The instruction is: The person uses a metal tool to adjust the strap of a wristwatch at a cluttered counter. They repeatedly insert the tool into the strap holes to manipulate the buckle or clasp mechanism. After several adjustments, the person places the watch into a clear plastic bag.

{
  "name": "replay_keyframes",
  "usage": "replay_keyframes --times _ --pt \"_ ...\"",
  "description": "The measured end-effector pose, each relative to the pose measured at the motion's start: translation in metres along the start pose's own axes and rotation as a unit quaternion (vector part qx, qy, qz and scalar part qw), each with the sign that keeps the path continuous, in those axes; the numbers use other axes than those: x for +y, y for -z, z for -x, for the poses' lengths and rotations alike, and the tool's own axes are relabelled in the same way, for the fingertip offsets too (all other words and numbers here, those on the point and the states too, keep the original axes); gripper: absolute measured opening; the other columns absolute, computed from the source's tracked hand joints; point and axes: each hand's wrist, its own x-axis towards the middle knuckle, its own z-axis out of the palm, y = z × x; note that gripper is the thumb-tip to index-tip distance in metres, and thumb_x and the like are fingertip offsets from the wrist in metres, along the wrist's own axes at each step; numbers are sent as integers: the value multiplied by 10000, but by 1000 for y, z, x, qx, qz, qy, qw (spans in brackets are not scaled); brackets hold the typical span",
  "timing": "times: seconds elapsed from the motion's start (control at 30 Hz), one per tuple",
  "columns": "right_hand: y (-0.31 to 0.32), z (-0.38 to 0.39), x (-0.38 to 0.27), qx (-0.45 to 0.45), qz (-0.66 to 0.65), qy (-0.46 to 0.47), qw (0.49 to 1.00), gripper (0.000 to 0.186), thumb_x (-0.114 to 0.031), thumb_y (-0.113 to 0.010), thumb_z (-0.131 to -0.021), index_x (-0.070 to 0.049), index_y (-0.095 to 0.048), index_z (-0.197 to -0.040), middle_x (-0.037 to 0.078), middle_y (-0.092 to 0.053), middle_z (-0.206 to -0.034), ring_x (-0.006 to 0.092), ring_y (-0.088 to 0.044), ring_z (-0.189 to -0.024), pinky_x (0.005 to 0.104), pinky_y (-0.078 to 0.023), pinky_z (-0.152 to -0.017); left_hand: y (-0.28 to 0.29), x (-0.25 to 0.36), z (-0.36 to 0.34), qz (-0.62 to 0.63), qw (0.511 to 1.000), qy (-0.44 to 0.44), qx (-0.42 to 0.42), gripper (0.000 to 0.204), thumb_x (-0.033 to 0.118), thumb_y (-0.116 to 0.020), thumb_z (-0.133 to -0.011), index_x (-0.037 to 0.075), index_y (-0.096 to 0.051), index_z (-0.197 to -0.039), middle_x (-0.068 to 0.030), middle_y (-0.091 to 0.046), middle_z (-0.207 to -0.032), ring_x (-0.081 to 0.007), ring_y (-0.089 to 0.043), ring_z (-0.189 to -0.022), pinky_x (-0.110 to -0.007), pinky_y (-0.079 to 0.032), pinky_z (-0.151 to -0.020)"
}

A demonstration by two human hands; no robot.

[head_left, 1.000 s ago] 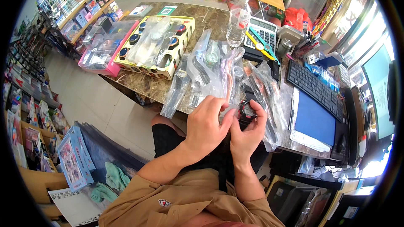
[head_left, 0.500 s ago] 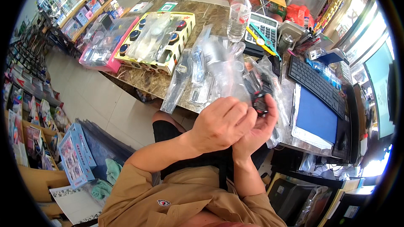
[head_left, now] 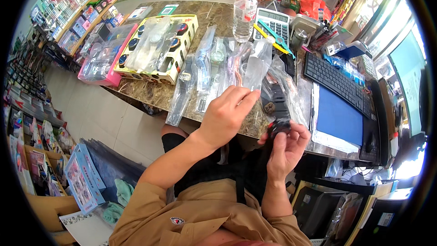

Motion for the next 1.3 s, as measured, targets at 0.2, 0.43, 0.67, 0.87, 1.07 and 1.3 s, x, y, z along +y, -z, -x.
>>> replay_keyframes --times 0.2,0.43,0.67,0.87,1.07,1.3 --pt "16 13 -12 -62 147 10 987 495 -23 -653 -1030 36 -462 -1483 157 -656 -1164 243 -717 -891 374 -626 -773 10 3 -11 82 995 54 19 469 -80 -795 -882 25 -681 -1325 -127 -769 -1011 -281 -770 -879 -376 -619 -780" --pt "14 0 -24 -109 306 49 945 325 35 -780 -911 12 -719 -1229 205 -756 -1097 341 -748 -914 379 -592 -826 10 4 -16 104 994 47 4 468 -98 -775 -885 44 -688 -1323 -125 -770 -1011 -276 -767 -888 -378 -616 -764" --pt "8 -25 -32 -182 406 144 884 396 75 -783 -867 -48 -743 -1241 183 -761 -1105 345 -751 -903 390 -606 -750 14 13 -12 92 992 -66 -48 524 -128 -736 -818 3 -684 -1323 -163 -734 -1060 -342 -720 -885 -425 -598 -749" --pt "8 -26 -9 -130 440 160 874 411 40 -855 -857 -27 -717 -1239 132 -661 -1145 267 -735 -922 359 -614 -762 9 20 3 100 991 -79 -53 547 -126 -743 -792 5 -694 -1320 -136 -734 -1100 -329 -734 -950 -404 -623 -784" --pt "14 -18 14 -28 320 34 946 493 79 -897 -820 7 -631 -1229 84 -636 -1092 155 -672 -929 297 -585 -821 -2 21 18 97 989 -101 -53 507 24 -732 -855 -35 -656 -1353 -134 -708 -1091 -305 -708 -964 -383 -614 -819" --pt "24 -12 7 -29 104 -150 983 409 112 -789 -919 16 -606 -1272 77 -667 -1180 128 -692 -1046 281 -584 -910 -2 18 21 111 990 -77 -45 480 23 -727 -863 -34 -665 -1336 -139 -705 -1100 -308 -714 -976 -386 -616 -818"
